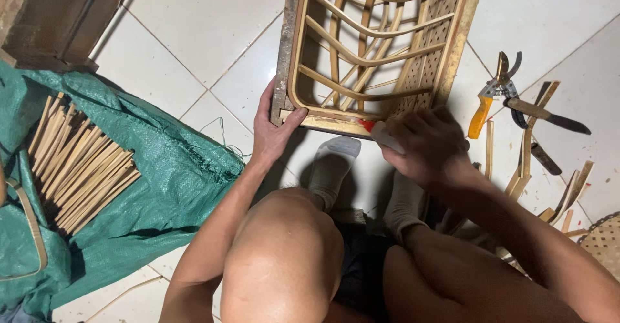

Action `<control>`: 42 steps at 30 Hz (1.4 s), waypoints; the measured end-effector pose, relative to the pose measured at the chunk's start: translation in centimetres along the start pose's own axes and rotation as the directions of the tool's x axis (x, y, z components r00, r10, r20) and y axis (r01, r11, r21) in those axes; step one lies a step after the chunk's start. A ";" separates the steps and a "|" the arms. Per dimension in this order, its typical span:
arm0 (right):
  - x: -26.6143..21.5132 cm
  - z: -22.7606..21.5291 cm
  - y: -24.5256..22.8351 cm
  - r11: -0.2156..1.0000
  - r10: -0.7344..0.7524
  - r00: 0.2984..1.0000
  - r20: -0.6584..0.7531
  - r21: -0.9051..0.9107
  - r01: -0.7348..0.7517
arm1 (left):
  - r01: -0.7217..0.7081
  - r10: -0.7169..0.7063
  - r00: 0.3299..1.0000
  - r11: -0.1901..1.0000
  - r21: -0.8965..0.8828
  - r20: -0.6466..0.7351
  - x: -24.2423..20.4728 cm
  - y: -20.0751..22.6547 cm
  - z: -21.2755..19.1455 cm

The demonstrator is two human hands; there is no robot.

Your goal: The person inserts thin bamboo strips into a rectangular basket frame, secures them with a hammer, and applies glue to the joints. The person works on the floor, using a hammer and glue bottle to assemble the basket structure.

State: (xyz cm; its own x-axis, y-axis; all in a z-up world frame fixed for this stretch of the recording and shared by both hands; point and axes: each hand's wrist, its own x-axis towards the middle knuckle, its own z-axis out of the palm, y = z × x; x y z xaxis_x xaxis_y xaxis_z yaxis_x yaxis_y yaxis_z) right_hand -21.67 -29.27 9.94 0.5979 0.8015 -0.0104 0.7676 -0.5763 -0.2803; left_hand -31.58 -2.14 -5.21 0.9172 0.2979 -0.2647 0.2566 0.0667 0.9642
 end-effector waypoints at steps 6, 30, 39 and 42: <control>1.1 -0.5 -1.1 0.996 0.036 0.999 -0.006 0.077 -0.036 | -0.006 0.007 0.998 1.000 0.017 -0.068 0.0 -1.5 0.0; 4.4 -0.8 -2.2 0.996 -0.024 0.999 0.023 0.085 0.022 | -0.008 0.006 0.992 1.000 -0.019 -0.123 -0.2 -0.9 0.4; 5.8 1.1 -3.3 0.993 -0.078 0.997 -0.026 0.082 0.080 | -0.007 0.003 0.992 0.999 -0.032 -0.123 -0.1 -1.2 0.4; 6.0 0.4 -3.4 0.994 -0.069 0.997 0.029 0.081 0.067 | -0.004 0.004 0.992 1.000 -0.005 -0.125 -0.3 -1.1 0.4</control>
State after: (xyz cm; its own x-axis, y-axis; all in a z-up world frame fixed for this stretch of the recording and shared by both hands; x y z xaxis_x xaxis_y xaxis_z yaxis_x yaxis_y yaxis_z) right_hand -20.83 -22.42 10.42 0.5363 0.8438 -0.0190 0.7845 -0.5067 -0.3575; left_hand -32.01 -2.71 -6.21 0.8729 0.4145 -0.2573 0.2514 0.0698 0.9654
